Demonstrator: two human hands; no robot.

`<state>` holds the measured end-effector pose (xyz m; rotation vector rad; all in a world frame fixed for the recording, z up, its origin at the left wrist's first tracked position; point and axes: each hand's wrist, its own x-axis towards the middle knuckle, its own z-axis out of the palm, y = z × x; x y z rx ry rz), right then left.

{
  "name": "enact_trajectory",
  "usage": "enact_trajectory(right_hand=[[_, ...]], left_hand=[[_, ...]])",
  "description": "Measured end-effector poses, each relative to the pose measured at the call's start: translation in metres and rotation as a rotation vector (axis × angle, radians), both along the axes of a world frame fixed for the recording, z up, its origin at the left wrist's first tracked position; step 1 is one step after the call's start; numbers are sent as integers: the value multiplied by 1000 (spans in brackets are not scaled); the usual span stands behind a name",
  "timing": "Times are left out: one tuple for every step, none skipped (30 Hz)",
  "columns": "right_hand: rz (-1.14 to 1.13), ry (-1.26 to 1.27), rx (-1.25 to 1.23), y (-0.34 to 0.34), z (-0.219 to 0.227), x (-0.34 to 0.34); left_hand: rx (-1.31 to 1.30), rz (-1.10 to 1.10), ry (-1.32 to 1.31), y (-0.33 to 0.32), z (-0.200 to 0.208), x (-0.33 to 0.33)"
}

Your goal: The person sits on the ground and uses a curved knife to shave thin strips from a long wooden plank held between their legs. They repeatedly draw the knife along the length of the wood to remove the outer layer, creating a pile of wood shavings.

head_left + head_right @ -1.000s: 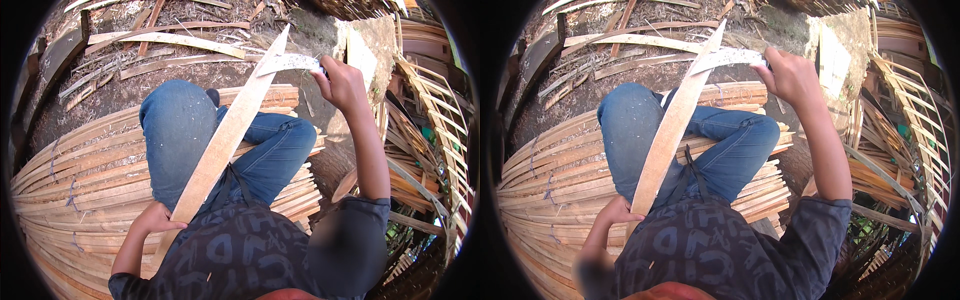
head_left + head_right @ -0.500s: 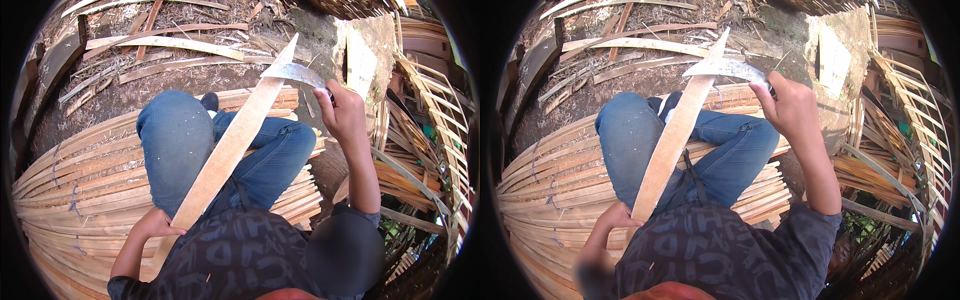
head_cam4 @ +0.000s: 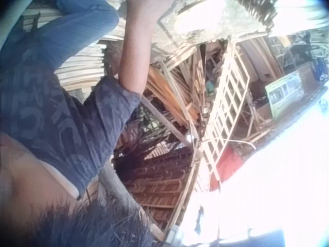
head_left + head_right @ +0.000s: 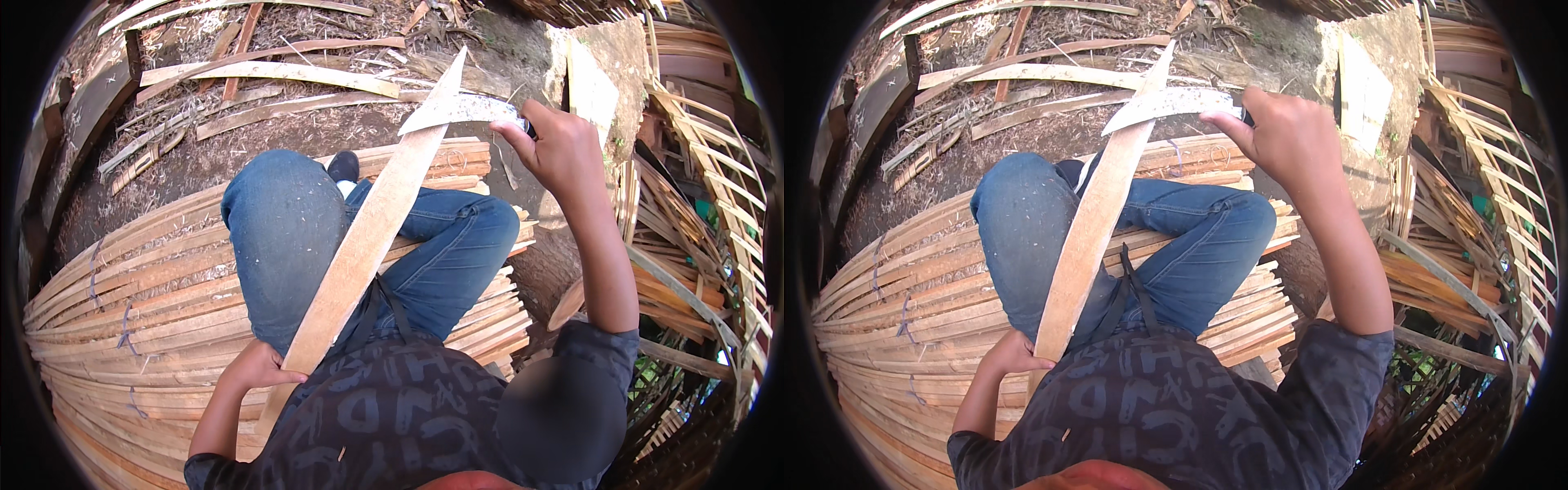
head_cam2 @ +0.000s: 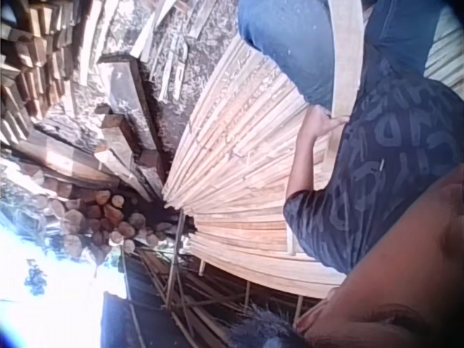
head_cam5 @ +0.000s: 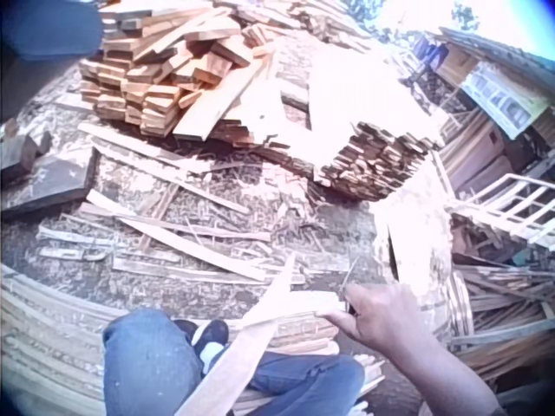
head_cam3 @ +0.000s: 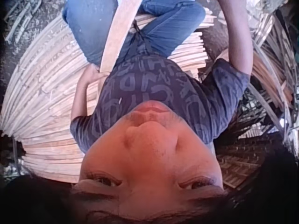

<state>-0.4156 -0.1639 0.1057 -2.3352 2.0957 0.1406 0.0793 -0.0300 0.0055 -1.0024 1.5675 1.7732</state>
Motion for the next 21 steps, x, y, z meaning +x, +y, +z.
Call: enact_trajectory(right_hand=[[0,17,-4,-2,-1,-2],[-2,37,-11,-4,-3,-4],[20,29,-45,-4,-6,-6],[43,20,-79,-5,-10,-7],[65,16,-114,-7,-12,-8],[-157,-35,-66,-16,-7,-13],[-378,-87,-17,-30,0,-24],[-494,21,-62,-39,9,-59],[-553,-13,-153,-38,14,-100],[-624,-12,-175,-31,19,-129],[-622,27,-221,-20,22,-147],[-621,31,-244,-11,24,-142],[-616,-37,-217,-2,22,-134],[-622,-100,-188,6,21,-112],[-583,-94,-143,13,16,-91],[-550,-78,-98,18,14,-69],[-451,-89,-99,22,12,-49],[-353,-102,-98,25,9,-31],[-286,-137,-82,24,9,-13],[-218,-170,-64,23,10,0],[-187,-160,-54,21,8,6]], left_hand=[[8,39,10,4,-2,2],[12,76,24,4,-3,2],[16,113,36,4,-3,2],[23,120,26,4,-2,3],[31,126,19,3,0,0],[39,136,9,4,2,0],[38,145,16,8,1,2],[39,143,30,10,-3,6],[36,141,47,10,-7,9],[24,154,66,11,-9,11],[12,171,84,12,-10,11],[8,192,92,15,-9,11],[-2,191,94,17,-10,11],[-10,179,99,17,-11,12],[-15,178,102,16,-11,12],[-17,174,113,14,-14,11],[-9,181,117,15,-14,13],[-7,183,127,17,-16,14],[-7,187,133,19,-17,16],[-12,187,148,22,-21,18],[-12,179,145,22,-23,20]])
